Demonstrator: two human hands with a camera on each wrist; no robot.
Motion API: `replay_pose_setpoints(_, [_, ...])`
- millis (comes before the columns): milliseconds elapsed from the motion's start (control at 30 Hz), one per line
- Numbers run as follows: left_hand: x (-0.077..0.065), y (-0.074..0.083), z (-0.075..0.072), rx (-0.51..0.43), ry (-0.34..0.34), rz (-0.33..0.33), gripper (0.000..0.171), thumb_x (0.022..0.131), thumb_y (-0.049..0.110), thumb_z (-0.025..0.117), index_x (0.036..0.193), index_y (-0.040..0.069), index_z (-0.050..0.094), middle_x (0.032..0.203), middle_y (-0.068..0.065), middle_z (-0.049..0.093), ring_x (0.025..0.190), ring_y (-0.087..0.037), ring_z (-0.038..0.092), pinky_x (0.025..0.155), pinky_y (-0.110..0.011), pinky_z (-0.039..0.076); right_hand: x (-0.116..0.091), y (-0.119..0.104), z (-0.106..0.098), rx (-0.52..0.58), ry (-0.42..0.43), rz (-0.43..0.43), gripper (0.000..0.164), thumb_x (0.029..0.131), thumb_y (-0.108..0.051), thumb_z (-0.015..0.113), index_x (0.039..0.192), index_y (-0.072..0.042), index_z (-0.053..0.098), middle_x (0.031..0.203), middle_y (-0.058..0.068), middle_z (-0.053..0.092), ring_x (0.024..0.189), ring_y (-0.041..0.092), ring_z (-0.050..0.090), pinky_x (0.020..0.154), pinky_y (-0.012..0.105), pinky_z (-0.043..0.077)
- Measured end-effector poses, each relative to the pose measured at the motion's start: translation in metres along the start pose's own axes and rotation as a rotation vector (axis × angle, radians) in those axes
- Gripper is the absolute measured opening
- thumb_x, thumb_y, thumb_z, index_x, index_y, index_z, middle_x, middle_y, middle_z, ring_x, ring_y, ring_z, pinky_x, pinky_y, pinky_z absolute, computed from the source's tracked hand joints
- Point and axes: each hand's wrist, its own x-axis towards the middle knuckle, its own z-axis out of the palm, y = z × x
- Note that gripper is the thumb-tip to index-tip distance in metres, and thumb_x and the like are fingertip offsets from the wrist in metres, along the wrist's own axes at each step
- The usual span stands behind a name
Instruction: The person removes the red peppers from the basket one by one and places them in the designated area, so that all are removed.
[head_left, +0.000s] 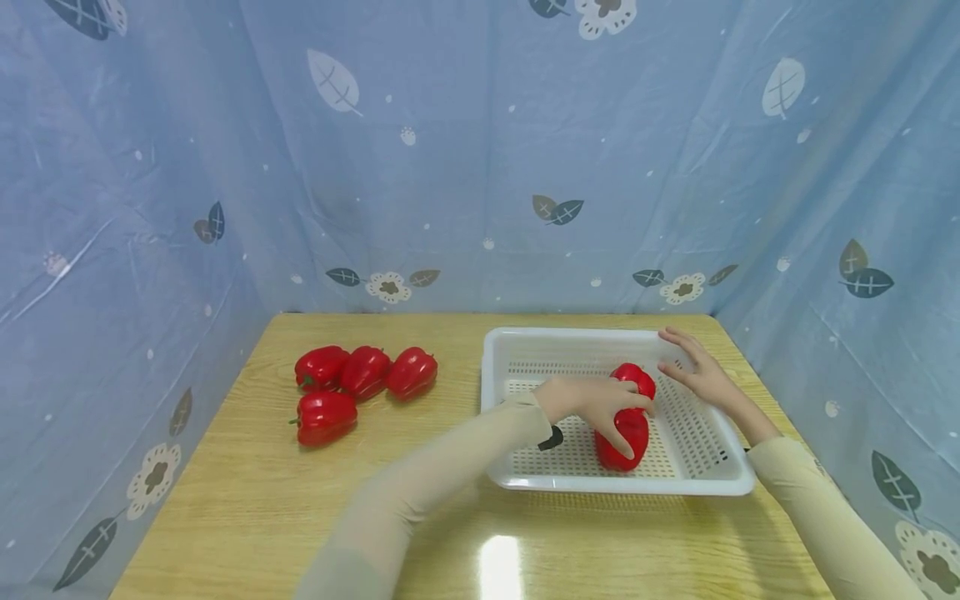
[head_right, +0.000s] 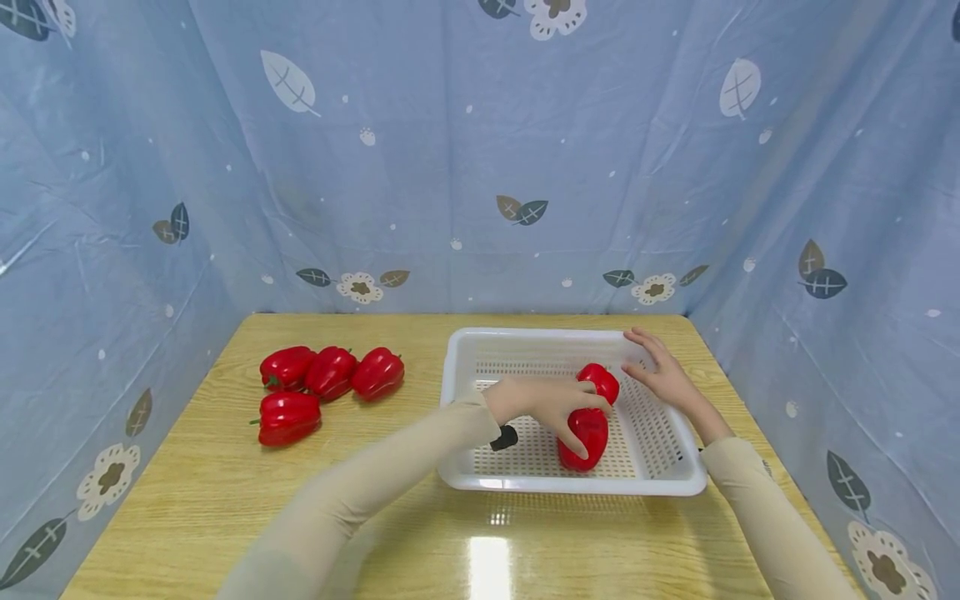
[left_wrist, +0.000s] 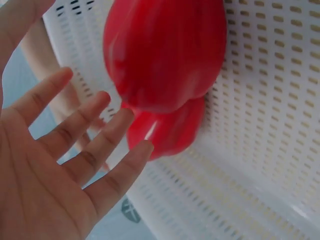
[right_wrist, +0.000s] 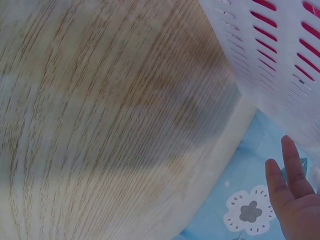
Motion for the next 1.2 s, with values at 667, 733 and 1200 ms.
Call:
replay_pose_setpoints(667, [0.011, 0.005, 0.015, 0.057, -0.040, -0.088, 0.071, 0.072, 0.046, 0.074, 0.132, 0.040, 0.038, 0.131, 0.012, 0.035, 0.116, -0.004, 0.033, 0.084, -0.018, 0.045, 0.005, 0.041, 0.006, -0.006, 0.003, 0.026, 0.063, 0.090, -0.019, 0.059, 0.144, -0.008, 0.028, 0.151, 0.021, 0.015, 0.131, 0.047, 0.019, 0.090, 0.072, 0.030])
replay_pose_setpoints(733, [0.012, 0.006, 0.016, 0.064, -0.038, -0.106, 0.072, 0.072, 0.046, 0.075, 0.132, 0.040, 0.037, 0.133, 0.012, 0.036, 0.117, -0.005, 0.034, 0.085, -0.020, 0.046, 0.005, 0.038, 0.005, -0.009, 0.003, 0.029, 0.063, 0.090, -0.016, 0.059, 0.144, -0.006, 0.028, 0.151, 0.021, 0.016, 0.131, 0.047, 0.020, 0.090, 0.072, 0.030])
replay_pose_setpoints(1200, [0.017, 0.010, 0.021, 0.071, -0.035, -0.101, 0.080, 0.067, 0.043, 0.079, 0.132, 0.038, 0.032, 0.130, 0.013, 0.037, 0.114, -0.003, 0.036, 0.090, -0.020, 0.045, 0.000, -0.003, 0.001, 0.012, 0.002, 0.004, 0.058, 0.088, -0.002, 0.058, 0.138, 0.007, 0.032, 0.145, 0.032, 0.018, 0.128, 0.053, 0.019, 0.089, 0.074, 0.026])
